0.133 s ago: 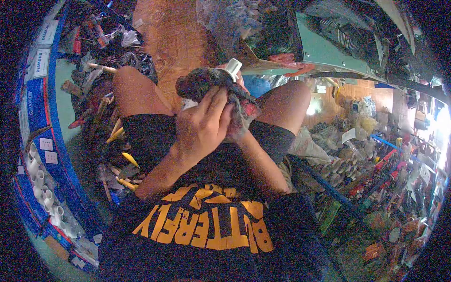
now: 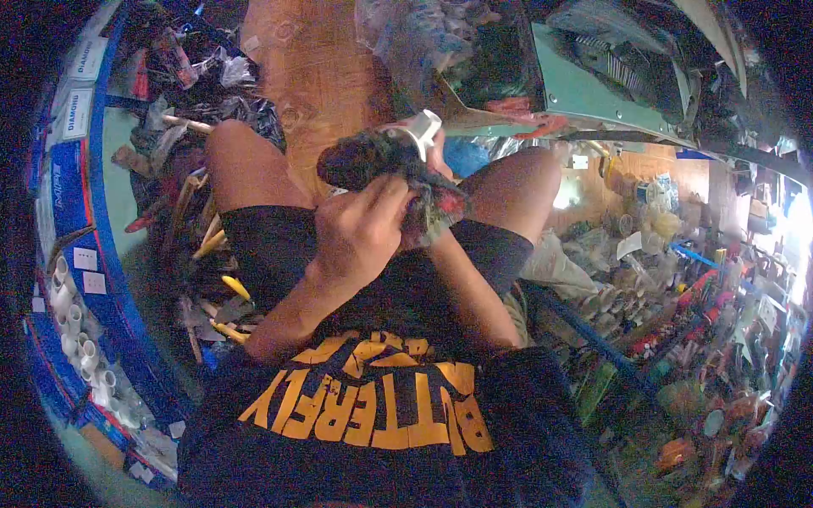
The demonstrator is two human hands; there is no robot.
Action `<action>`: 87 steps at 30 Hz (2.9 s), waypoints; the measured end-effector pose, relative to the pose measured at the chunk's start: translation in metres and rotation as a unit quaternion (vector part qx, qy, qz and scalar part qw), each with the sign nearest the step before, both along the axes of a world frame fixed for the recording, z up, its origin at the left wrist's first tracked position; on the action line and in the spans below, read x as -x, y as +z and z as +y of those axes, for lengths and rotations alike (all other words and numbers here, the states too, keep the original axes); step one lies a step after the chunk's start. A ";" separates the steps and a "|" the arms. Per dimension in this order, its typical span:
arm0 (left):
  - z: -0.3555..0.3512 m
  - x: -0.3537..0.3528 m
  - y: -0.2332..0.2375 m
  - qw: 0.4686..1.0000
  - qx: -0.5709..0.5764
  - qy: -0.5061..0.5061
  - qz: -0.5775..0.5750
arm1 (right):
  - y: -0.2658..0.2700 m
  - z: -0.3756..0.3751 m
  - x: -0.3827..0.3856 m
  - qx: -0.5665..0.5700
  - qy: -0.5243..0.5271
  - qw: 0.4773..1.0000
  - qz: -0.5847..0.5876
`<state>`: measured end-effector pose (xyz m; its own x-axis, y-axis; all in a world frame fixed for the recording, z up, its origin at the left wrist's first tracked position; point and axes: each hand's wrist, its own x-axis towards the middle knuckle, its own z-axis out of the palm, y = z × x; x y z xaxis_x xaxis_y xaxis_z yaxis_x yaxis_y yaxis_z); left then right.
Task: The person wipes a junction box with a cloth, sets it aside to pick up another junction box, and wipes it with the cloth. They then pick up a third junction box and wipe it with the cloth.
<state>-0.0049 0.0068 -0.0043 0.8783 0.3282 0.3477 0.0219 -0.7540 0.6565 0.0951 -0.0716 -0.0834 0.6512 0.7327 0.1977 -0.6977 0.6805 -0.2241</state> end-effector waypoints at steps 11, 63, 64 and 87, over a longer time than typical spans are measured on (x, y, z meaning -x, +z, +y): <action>0.026 0.004 -0.023 0.849 0.525 0.065 0.024 | 0.038 -0.007 0.003 0.244 -0.097 0.915 -0.307; 0.035 0.002 -0.028 0.648 0.748 0.089 -0.111 | 0.048 0.017 0.040 0.522 -0.054 0.839 -0.144; 0.029 0.003 -0.033 0.693 0.700 0.104 -0.137 | 0.052 0.014 0.034 0.511 -0.032 0.848 -0.137; 0.033 0.001 -0.020 0.967 -0.027 0.109 -0.228 | 0.061 0.007 0.044 0.430 0.041 0.902 0.003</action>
<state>-0.0055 0.0402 -0.0246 0.5418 0.4588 0.7043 -0.0973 -0.7980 0.5947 0.0515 -0.0643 -0.0226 0.5864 0.6590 -0.4710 -0.7412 0.2020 -0.6401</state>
